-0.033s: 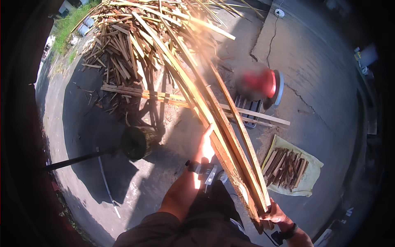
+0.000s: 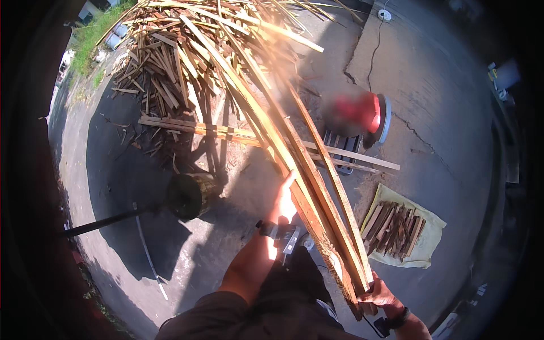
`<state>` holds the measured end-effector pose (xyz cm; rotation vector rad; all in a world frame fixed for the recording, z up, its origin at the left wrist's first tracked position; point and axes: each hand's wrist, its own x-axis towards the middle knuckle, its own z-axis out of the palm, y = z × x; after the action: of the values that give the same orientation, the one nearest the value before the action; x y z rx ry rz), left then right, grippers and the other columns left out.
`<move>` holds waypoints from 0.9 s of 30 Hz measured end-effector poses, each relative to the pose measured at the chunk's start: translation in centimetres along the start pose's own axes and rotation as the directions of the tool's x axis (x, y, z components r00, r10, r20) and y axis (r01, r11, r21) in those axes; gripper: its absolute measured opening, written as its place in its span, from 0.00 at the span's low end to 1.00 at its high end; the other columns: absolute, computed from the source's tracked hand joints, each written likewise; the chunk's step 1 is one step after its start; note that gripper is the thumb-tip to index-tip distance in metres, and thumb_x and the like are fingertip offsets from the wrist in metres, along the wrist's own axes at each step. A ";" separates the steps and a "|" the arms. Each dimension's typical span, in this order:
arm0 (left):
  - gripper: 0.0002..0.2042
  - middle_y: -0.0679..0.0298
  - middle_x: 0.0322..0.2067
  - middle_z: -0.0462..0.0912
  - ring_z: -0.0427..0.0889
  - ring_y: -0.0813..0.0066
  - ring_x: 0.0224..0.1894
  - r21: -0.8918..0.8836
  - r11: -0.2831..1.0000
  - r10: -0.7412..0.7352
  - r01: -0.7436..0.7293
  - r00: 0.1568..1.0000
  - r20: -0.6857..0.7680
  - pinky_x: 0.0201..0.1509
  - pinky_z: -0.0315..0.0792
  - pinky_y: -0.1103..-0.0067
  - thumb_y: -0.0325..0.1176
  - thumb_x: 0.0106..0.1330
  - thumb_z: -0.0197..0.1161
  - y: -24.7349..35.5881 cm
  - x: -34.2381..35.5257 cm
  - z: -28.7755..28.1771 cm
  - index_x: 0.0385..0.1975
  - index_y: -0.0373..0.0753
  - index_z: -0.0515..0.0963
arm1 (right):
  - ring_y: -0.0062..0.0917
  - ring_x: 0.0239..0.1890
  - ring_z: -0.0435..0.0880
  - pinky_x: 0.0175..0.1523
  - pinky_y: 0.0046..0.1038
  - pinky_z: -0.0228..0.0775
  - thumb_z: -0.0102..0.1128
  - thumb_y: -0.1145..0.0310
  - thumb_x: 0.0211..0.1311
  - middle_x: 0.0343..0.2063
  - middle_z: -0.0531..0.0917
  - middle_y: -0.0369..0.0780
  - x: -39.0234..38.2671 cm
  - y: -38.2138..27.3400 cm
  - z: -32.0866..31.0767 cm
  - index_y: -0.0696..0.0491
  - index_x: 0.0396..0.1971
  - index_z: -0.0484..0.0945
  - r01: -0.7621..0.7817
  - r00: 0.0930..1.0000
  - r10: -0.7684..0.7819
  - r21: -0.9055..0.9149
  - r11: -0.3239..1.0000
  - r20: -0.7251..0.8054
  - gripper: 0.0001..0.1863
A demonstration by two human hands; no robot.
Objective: The person uses a circular saw to cut thin strips of wood into shorter pieces, then gathers the cut pieces and places them into a sack.
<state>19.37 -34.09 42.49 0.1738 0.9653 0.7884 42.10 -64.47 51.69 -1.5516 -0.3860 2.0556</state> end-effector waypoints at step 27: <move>0.20 0.58 0.47 0.76 0.74 0.66 0.50 -0.165 0.949 -0.241 0.268 0.957 0.164 0.54 0.67 0.71 0.44 0.64 0.52 -5.9 -4.5 0.3 0.48 0.35 0.70 | 0.47 0.41 0.75 0.43 0.39 0.70 0.68 0.58 0.40 0.44 0.72 0.54 -8.3 3.6 6.8 0.59 0.62 0.48 -0.232 0.766 -0.431 -0.830 0.507 -0.478 0.51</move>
<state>21.25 -41.21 42.96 -0.0567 0.7562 0.6137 36.40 -71.56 58.45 -2.5909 -1.3466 1.0169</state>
